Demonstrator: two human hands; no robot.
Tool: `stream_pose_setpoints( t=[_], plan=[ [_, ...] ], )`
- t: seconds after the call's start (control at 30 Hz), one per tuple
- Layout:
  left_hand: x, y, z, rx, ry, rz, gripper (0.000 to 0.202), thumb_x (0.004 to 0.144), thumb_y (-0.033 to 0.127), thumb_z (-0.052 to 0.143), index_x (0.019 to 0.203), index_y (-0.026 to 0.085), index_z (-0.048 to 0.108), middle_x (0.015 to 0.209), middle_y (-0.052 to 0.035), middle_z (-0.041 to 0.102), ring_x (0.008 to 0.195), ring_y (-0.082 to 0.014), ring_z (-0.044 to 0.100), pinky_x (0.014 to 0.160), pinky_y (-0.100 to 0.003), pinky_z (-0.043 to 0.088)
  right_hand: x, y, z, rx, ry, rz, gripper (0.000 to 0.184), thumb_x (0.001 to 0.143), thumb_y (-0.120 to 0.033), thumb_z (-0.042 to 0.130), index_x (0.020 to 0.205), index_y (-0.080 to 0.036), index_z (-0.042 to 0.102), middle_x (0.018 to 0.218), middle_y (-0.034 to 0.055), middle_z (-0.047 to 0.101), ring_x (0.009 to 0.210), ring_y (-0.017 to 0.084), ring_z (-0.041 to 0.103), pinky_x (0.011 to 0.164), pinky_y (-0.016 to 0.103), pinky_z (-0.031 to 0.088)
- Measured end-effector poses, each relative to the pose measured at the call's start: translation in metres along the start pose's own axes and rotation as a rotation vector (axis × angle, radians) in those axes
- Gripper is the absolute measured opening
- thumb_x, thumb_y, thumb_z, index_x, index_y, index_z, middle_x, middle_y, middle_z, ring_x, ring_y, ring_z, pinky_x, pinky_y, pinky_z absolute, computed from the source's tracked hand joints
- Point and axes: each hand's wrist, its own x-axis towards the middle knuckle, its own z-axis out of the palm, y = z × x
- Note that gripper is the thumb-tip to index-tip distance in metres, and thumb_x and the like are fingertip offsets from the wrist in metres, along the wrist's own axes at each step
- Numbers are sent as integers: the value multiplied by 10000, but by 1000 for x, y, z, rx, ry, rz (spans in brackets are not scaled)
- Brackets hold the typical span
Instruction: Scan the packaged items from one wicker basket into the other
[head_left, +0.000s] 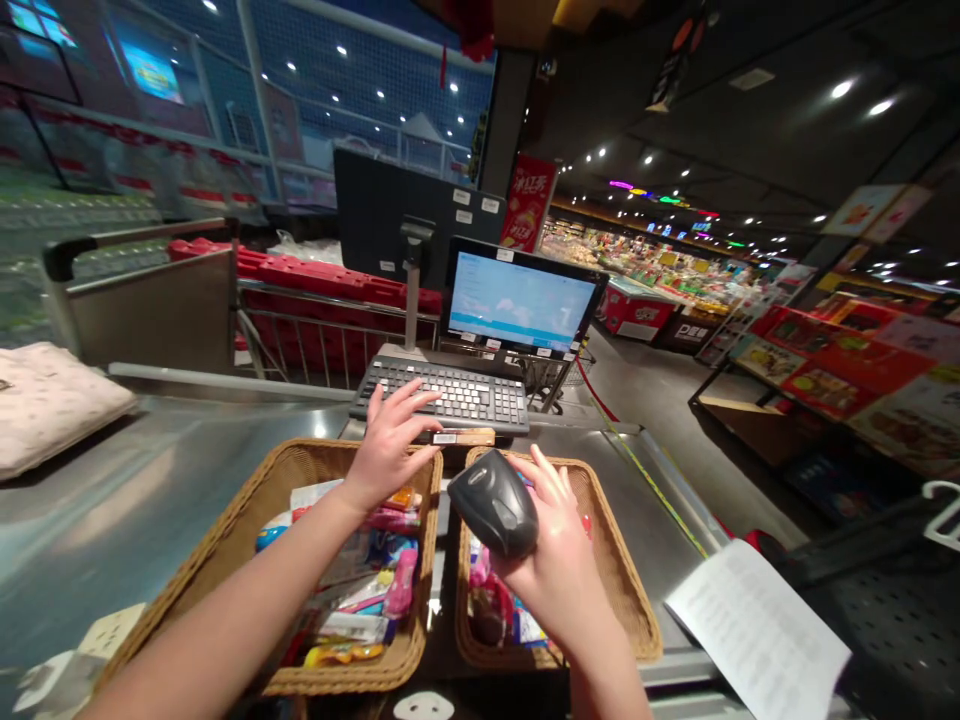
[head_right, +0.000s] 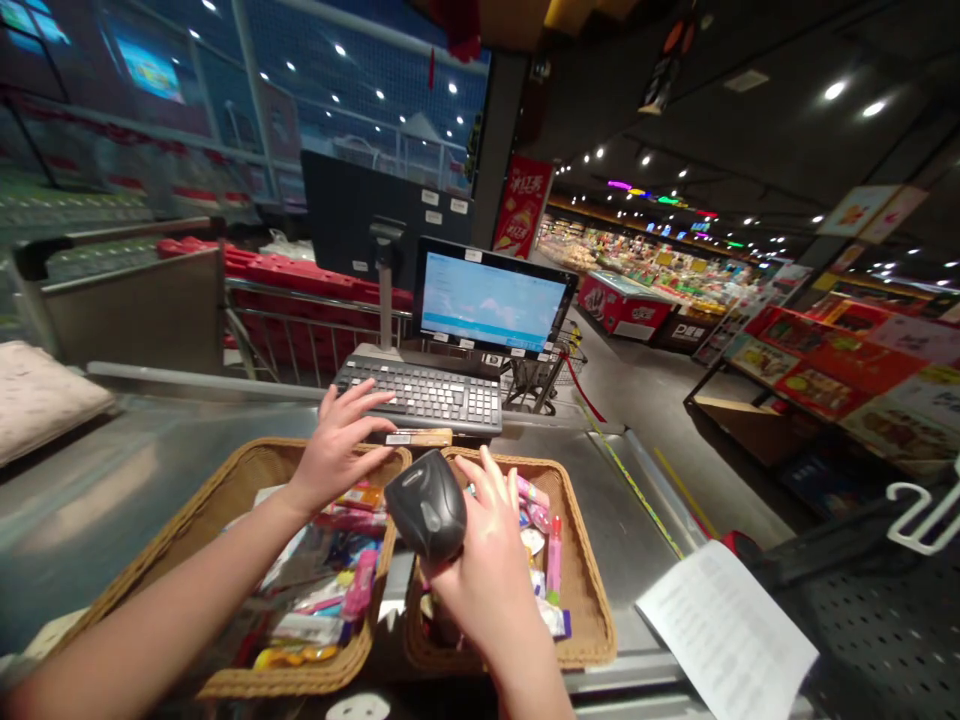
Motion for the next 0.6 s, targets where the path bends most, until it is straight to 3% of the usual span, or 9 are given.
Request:
stream_pose_setpoints(
  t=[0.23, 0.6],
  plan=[
    [-12, -18, -25, 40, 17, -29, 76, 839, 227, 603, 875, 238, 669, 1310, -57, 628, 1389, -270, 400, 1195, -586, 111, 4, -20, 16, 0, -40, -44, 541, 689, -118, 584, 1221, -217, 588, 1402, 110, 519, 1454, 352, 272, 1160, 669, 196],
    [-24, -31, -50, 48, 34, -51, 115, 845, 233, 574, 879, 238, 684, 1296, -68, 640, 1369, -284, 426, 1190, -603, 110, 6, -44, 28, -8, -91, -45, 561, 726, -176, 591, 1285, -209, 568, 1407, 112, 523, 1456, 361, 269, 1164, 660, 190]
  ],
)
